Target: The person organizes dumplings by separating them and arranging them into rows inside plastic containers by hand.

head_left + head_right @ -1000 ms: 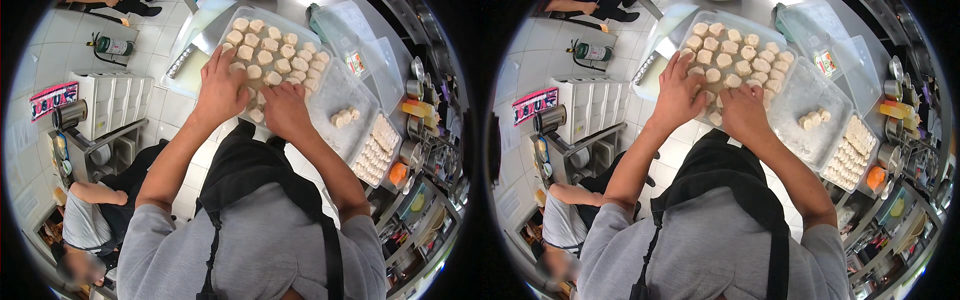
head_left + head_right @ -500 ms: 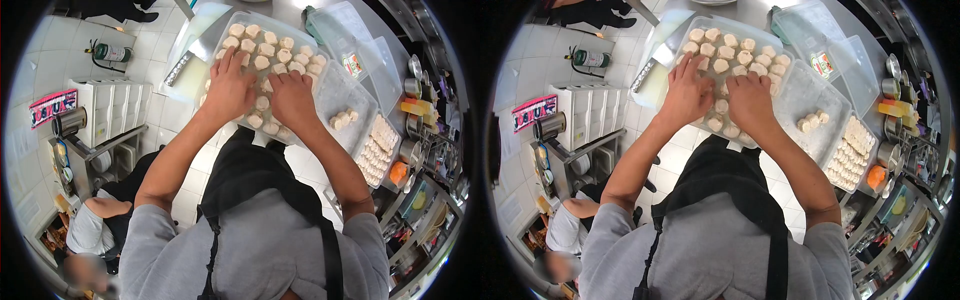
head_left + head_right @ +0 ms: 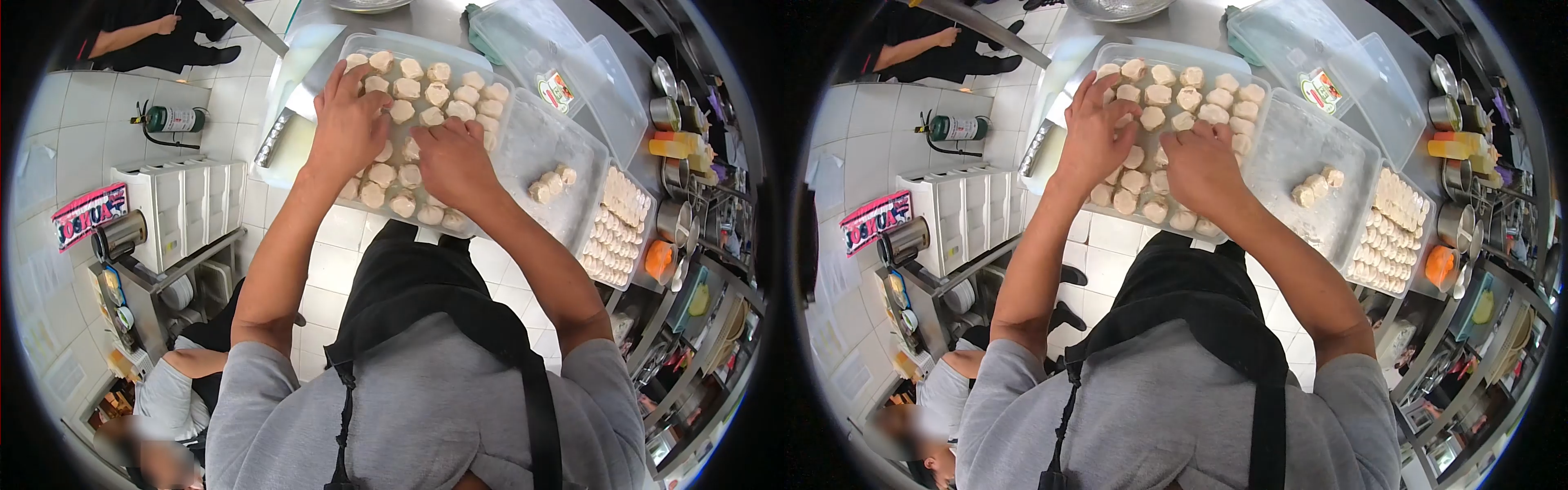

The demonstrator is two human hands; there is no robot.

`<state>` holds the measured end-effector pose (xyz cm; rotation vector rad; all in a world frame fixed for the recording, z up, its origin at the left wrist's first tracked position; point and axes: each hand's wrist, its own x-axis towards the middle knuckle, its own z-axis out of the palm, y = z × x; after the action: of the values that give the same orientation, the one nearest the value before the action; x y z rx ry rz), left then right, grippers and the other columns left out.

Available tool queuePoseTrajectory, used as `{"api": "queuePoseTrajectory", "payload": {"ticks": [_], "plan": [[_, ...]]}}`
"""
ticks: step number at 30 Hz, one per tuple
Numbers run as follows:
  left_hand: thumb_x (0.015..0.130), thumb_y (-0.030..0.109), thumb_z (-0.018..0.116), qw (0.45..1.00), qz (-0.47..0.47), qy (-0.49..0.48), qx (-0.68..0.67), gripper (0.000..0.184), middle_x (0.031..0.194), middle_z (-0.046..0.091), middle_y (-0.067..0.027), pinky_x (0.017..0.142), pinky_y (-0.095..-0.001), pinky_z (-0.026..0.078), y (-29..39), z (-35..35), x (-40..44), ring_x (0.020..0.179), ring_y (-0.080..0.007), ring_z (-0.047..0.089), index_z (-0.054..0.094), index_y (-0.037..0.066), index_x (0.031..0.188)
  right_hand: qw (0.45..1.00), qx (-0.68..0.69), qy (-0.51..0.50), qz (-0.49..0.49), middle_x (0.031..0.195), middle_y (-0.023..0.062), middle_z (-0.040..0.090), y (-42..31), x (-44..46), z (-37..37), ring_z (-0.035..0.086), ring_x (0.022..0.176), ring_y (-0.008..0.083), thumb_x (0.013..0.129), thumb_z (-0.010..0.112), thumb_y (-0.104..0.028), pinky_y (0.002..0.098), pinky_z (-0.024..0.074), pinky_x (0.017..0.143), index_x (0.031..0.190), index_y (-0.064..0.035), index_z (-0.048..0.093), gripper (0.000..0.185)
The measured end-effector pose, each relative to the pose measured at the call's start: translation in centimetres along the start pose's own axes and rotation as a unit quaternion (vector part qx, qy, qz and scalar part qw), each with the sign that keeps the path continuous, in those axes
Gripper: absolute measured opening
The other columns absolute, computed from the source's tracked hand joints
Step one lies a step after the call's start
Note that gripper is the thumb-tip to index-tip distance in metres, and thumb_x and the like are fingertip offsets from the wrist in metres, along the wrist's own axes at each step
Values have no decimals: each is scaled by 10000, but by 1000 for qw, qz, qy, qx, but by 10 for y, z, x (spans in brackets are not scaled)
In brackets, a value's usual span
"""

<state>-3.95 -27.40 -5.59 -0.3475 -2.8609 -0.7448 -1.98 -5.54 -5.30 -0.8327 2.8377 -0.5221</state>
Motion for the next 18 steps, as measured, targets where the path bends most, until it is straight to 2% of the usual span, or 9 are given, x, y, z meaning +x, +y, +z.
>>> {"api": "queuePoseTrajectory", "payload": {"ticks": [3, 5, 8, 10, 12, 14, 17, 18], "plan": [[876, 148, 783, 999, 36, -17, 15, 188, 1571, 571, -186, 1196, -628, 378, -1, 4, -1, 1571, -490, 379, 833, 153, 1057, 1000, -6, -14, -4, 1098, 89, 768, -2, -2, 4, 632, 1197, 284, 890, 663, -75, 477, 380, 1087, 1239, -77, 774, 366], [869, 141, 782, 999, 38, -23, 6, 166, 1570, 568, -199, 1180, -641, 378, 1, 3, -6, 1568, -486, 376, 836, 118, 1024, 1000, 4, -26, -10, 1095, 87, 771, 0, -4, -1, 637, 1204, 299, 888, 652, -58, 489, 410, 1073, 1250, -85, 773, 383], [835, 111, 796, 999, 28, -39, 1, 202, 1584, 552, -196, 1197, -634, 358, -2, 4, -13, 1577, -484, 363, 836, 125, 1032, 996, 14, 90, 13, 1156, 117, 770, 44, -18, -26, 647, 1177, 320, 877, 624, -83, 511, 471, 1020, 1232, -58, 776, 387], [820, 94, 802, 998, 25, -53, 8, 229, 1594, 542, -191, 1208, -631, 347, 5, -8, -15, 1582, -483, 358, 834, 135, 1044, 985, -15, 161, 61, 1234, 162, 744, 95, -45, -63, 635, 1233, 370, 855, 605, -22, 527, 513, 1050, 1284, -61, 754, 456], [801, 73, 810, 996, 41, -83, -1, 261, 1597, 534, -177, 1212, -629, 345, 12, -11, -18, 1592, -473, 347, 831, 132, 1054, 980, -97, 41, 168, 1331, 199, 694, 138, -75, -90, 618, 1275, 414, 842, 591, 21, 521, 503, 1120, 1371, -90, 703, 552], [798, 74, 812, 992, 79, -100, -10, 254, 1586, 541, -170, 1213, -630, 343, 19, -8, -18, 1594, -465, 344, 830, 123, 1047, 975, -106, -56, 186, 1409, 203, 640, 177, -110, -81, 613, 1293, 427, 829, 594, 49, 533, 515, 1113, 1428, -126, 657, 627], [787, 74, 820, 993, 68, -92, -11, 255, 1568, 544, -164, 1220, -639, 330, 23, 1, -20, 1589, -463, 351, 828, 114, 1039, 980, -34, -98, 170, 1425, 205, 615, 191, -143, -66, 614, 1285, 428, 841, 615, 63, 519, 533, 1102, 1436, -124, 640, 624], [785, 86, 828, 994, 71, -84, -7, 253, 1539, 564, -157, 1198, -632, 344, 23, 3, -21, 1562, -450, 382, 827, 111, 1036, 981, -24, -86, 173, 1404, 203, 624, 194, -148, -63, 615, 1284, 428, 848, 628, 55, 517, 538, 1095, 1422, -121, 646, 601]]}}
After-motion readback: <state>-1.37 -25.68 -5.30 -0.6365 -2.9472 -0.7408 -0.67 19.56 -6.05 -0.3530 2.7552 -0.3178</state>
